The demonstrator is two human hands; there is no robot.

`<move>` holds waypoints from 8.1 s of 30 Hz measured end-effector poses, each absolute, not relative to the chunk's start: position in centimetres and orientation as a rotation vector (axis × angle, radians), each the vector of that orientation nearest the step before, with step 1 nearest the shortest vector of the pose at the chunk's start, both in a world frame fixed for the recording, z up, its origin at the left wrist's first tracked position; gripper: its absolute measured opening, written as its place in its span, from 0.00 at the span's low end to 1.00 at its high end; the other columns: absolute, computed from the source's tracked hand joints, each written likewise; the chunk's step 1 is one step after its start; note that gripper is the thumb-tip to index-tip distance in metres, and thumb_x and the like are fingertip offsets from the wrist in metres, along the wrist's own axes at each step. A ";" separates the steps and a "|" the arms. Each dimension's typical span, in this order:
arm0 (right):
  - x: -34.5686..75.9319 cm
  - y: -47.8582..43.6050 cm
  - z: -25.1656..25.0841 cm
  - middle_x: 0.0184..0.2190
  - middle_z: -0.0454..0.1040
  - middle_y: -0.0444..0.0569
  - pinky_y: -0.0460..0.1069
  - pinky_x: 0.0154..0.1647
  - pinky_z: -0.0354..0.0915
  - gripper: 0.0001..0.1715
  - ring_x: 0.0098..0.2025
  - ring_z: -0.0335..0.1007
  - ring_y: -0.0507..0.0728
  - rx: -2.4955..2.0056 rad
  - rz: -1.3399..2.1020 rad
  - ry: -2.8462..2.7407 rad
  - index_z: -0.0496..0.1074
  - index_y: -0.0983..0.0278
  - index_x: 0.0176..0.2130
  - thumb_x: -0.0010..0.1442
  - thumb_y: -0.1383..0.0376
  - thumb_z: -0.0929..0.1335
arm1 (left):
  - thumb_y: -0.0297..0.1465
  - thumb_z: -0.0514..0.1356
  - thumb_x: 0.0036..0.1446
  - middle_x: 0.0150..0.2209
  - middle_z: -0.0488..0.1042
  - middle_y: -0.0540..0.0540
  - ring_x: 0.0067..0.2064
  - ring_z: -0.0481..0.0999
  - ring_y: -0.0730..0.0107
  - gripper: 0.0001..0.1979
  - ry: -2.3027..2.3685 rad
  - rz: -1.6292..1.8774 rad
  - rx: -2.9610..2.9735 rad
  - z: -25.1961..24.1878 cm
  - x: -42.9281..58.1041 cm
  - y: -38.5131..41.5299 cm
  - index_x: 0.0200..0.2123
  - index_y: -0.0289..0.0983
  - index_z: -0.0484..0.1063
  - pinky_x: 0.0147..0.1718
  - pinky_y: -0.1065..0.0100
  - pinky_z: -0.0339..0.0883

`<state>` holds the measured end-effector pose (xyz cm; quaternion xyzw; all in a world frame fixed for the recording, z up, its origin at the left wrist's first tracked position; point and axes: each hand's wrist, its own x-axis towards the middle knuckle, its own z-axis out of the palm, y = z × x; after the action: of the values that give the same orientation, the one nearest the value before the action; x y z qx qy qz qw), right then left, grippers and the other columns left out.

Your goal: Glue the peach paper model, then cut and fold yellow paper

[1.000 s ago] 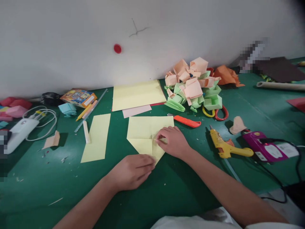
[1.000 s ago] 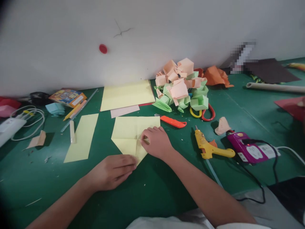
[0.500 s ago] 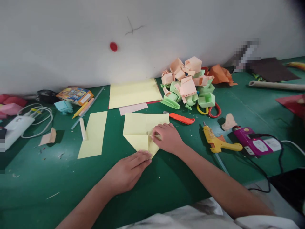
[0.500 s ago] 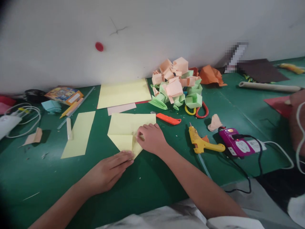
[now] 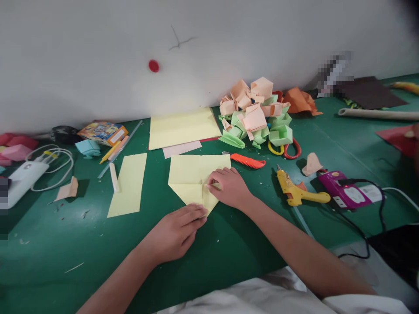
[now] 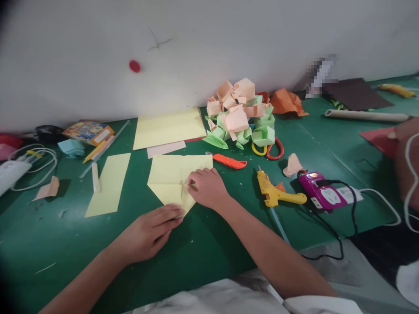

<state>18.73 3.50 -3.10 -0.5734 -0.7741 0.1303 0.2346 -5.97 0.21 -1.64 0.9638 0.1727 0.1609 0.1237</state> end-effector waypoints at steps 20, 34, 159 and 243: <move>20.0 -6.0 -3.1 0.66 0.62 0.47 0.66 0.57 0.50 0.20 0.60 0.54 0.68 -1.484 0.051 -2.397 0.71 0.36 0.59 0.71 0.55 0.64 | 0.19 0.51 0.63 0.58 0.76 0.43 0.63 0.73 0.62 0.24 0.477 0.443 2.688 -1.8 -6.3 0.9 0.58 0.38 0.74 0.65 0.56 0.67; 26.5 -1.7 -1.9 0.66 0.58 0.48 0.74 0.60 0.50 0.15 0.63 0.53 0.73 -1.809 -0.063 -2.235 0.83 0.43 0.44 0.69 0.60 0.66 | 0.18 0.50 0.62 0.59 0.76 0.45 0.64 0.71 0.64 0.26 0.518 0.466 2.651 -1.9 -6.5 0.7 0.59 0.38 0.73 0.66 0.57 0.66; 20.9 -3.5 -1.5 0.47 0.77 0.49 0.59 0.54 0.53 0.14 0.48 0.61 0.60 -0.759 -0.066 -2.595 0.76 0.61 0.49 0.68 0.60 0.66 | 0.47 0.56 0.66 0.74 0.50 0.49 0.73 0.52 0.44 0.30 0.366 -0.038 2.948 -0.3 -7.0 1.1 0.69 0.53 0.58 0.68 0.32 0.20; 28.4 -4.3 -0.3 0.60 0.71 0.59 0.64 0.58 0.61 0.27 0.57 0.64 0.67 -1.071 0.293 -2.794 0.71 0.62 0.60 0.64 0.59 0.69 | 0.44 0.53 0.69 0.69 0.62 0.38 0.71 0.59 0.50 0.28 1.166 0.364 2.828 -2.8 -4.0 -1.2 0.66 0.35 0.63 0.70 0.44 0.53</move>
<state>28.42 -4.30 -0.28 -0.3555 -0.9272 0.0974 0.0674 -4.01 -1.23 -2.75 0.9177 0.3782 0.1180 0.0306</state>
